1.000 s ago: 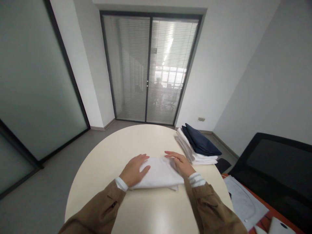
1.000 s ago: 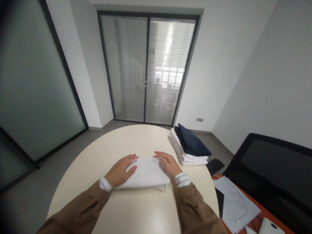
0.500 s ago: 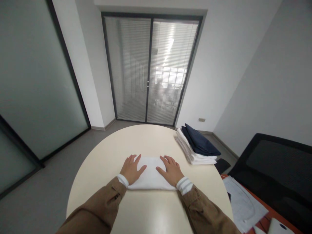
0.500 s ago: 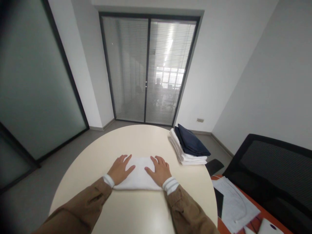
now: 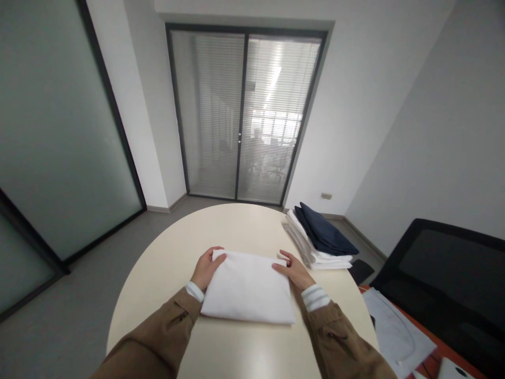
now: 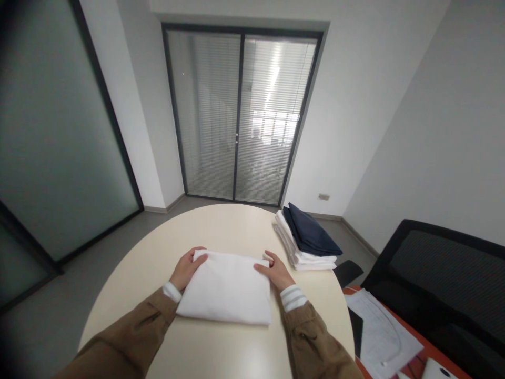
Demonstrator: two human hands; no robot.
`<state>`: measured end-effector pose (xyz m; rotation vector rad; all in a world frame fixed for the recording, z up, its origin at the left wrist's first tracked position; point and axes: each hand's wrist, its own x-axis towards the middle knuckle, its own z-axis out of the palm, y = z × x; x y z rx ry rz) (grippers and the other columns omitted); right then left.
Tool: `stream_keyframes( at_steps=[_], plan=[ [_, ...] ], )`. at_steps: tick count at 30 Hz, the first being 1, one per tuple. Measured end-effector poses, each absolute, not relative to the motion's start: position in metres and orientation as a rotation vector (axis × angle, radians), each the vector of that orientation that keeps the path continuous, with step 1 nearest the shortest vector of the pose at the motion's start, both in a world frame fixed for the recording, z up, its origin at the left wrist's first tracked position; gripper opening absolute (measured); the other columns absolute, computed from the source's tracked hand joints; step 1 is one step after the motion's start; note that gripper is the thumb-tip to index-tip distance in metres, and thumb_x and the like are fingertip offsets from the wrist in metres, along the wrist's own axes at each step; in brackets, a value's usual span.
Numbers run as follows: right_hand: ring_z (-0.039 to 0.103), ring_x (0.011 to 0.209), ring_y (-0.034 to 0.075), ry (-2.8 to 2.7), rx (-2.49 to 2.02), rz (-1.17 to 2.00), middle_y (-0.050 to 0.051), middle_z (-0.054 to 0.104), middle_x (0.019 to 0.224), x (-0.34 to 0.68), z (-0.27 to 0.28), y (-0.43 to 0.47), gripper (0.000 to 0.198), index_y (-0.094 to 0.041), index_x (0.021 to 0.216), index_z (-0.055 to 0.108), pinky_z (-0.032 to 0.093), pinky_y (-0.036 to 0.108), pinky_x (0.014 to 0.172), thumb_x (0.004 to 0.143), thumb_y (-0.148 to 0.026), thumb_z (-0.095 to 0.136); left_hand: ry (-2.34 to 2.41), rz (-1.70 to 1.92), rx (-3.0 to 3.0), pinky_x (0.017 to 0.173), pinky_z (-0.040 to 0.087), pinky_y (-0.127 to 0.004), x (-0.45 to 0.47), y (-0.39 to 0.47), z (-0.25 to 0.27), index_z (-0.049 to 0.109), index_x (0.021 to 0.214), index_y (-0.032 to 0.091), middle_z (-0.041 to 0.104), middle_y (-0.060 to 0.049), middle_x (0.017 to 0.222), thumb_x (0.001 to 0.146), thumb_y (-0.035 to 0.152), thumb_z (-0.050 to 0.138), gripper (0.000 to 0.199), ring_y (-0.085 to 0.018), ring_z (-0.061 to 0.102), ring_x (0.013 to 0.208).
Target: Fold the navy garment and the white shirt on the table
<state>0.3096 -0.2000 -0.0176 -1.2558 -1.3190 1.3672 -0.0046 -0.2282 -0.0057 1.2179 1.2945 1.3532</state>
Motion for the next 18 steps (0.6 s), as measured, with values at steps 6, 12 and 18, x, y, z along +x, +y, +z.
stream_keyframes(
  at_steps=[6, 12, 18],
  plan=[
    [0.065, 0.105, 0.029, -1.297, -0.861, 1.776, 0.011, 0.068, 0.119, 0.299, 0.001, -0.231, 0.082, -0.02, 0.126, 0.057, 0.046, 0.048, 0.098, 0.051, -0.032, 0.089, 1.244, 1.276, 1.048, 0.063, 0.05, -0.029, -0.004, -0.236, 0.011, 0.064, 0.099, 0.015, 0.067, -0.002, 0.069, 0.075, 0.058, 0.069, 0.049, -0.021, 0.063, 0.067],
    [0.066, 0.091, 0.024, -1.265, -0.906, 1.613, 0.005, 0.072, 0.101, 0.289, -0.005, -0.241, 0.057, -0.02, 0.114, 0.061, 0.049, 0.042, 0.09, 0.064, -0.035, 0.084, 1.183, 1.257, 0.992, 0.071, 0.052, -0.031, -0.006, -0.234, 0.006, 0.068, 0.089, 0.013, 0.072, -0.007, 0.076, 0.075, 0.061, 0.068, 0.05, -0.024, 0.067, 0.076],
    [0.066, 0.088, 0.022, -1.32, -1.0, 1.273, 0.004, 0.072, 0.098, 0.316, 0.044, -0.227, 0.05, -0.022, 0.113, 0.065, 0.052, 0.035, 0.083, 0.068, -0.036, 0.082, 1.056, 1.237, 0.658, 0.072, 0.053, -0.031, -0.001, -0.226, -0.006, 0.058, 0.113, 0.016, 0.072, -0.012, 0.105, 0.096, 0.053, 0.041, 0.045, -0.019, 0.07, 0.079]
  ],
)
